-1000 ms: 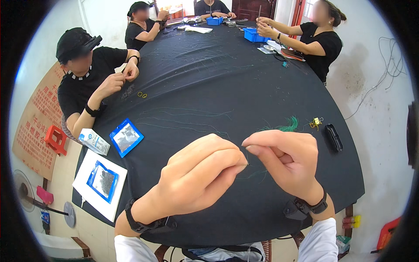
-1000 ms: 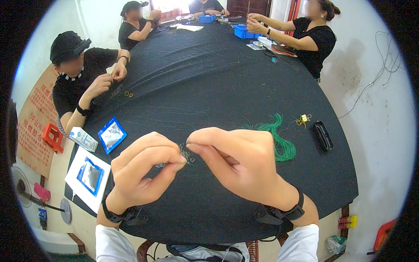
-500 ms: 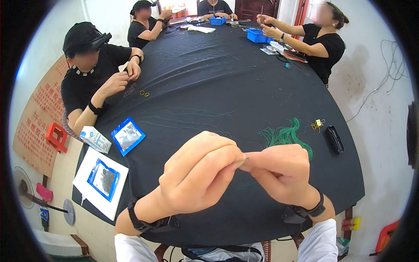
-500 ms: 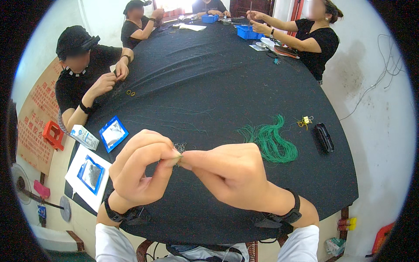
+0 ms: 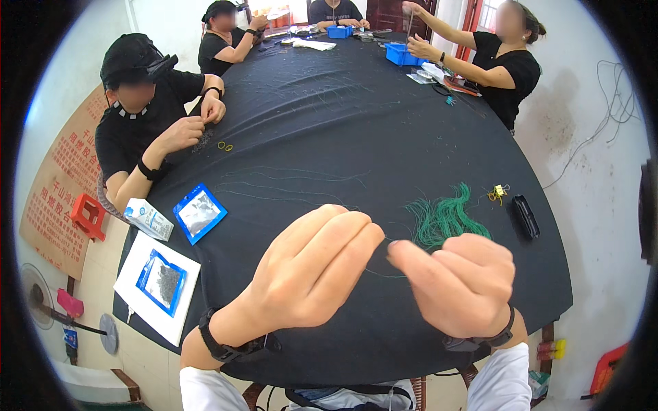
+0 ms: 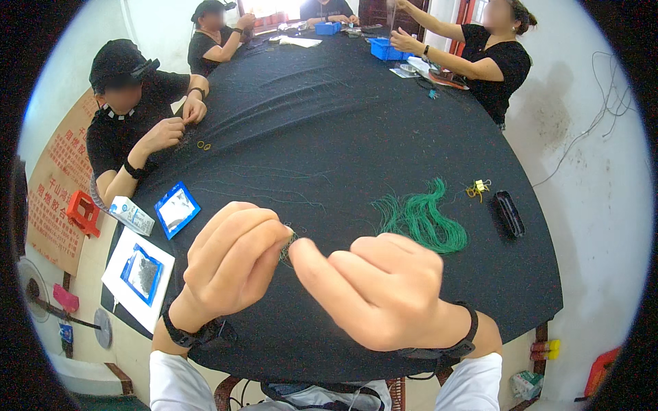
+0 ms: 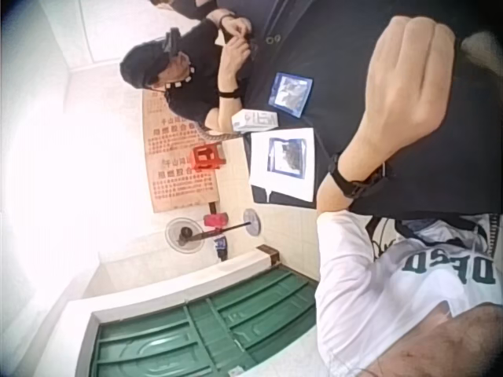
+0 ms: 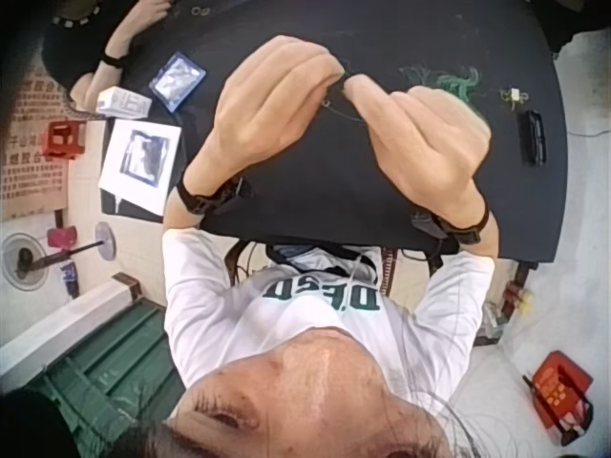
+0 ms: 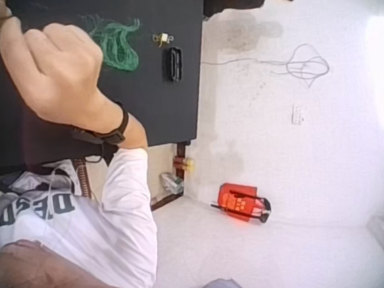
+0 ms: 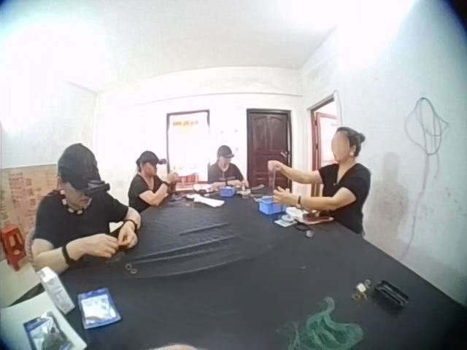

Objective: The person ties thin green strands to small metal hooks by hand at a table, repeating the process with multiple hooks.

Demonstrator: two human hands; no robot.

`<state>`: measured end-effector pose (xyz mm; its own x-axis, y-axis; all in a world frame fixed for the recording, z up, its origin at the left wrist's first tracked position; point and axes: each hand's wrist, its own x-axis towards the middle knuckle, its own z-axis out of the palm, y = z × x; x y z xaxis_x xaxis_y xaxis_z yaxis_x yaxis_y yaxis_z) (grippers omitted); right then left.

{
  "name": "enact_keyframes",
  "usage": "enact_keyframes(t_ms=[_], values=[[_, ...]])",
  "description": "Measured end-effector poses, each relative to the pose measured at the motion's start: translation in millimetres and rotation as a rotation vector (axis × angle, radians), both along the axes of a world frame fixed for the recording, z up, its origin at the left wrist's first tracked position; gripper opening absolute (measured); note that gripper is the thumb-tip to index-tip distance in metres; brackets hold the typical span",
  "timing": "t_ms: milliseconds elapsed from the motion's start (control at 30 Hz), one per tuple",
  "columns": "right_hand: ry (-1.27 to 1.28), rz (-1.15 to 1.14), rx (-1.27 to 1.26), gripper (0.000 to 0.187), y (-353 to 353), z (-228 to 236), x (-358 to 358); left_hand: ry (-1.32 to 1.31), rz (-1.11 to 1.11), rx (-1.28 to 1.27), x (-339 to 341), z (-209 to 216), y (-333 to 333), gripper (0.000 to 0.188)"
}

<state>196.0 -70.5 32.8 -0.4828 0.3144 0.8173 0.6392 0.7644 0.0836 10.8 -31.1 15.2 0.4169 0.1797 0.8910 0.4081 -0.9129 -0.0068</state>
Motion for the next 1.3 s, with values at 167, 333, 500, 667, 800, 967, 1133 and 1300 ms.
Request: enact_keyframes(t_ms=[167,333,500,667,800,967,1133,1300], values=[[0.049,0.034,-0.031,0.035,12,2,9,-0.01,-0.101,-0.014,2,0,-2,0.019],[0.335,0.221,-0.376,0.013,24,-10,6,-0.059,-0.212,-0.156,0,2,-4,0.019],[0.455,0.325,-0.85,0.011,22,-10,6,-0.092,-0.262,-0.203,-1,1,-3,0.02],[0.581,0.472,-1.177,0.011,22,-12,5,-0.079,-0.22,-0.152,-3,2,-3,0.021],[0.605,0.472,-1.218,0.012,20,-11,1,-0.067,-0.172,-0.101,-4,2,-2,0.02],[0.631,0.476,-1.215,0.012,15,-14,-1,-0.069,-0.119,-0.047,-4,2,-1,0.02],[0.287,0.224,-0.381,0.017,15,-22,-8,-0.052,-0.061,-0.021,-1,1,0,0.018],[0.094,0.034,-0.146,0.027,5,-17,-11,0.015,-0.016,0.011,0,-3,5,0.02]])
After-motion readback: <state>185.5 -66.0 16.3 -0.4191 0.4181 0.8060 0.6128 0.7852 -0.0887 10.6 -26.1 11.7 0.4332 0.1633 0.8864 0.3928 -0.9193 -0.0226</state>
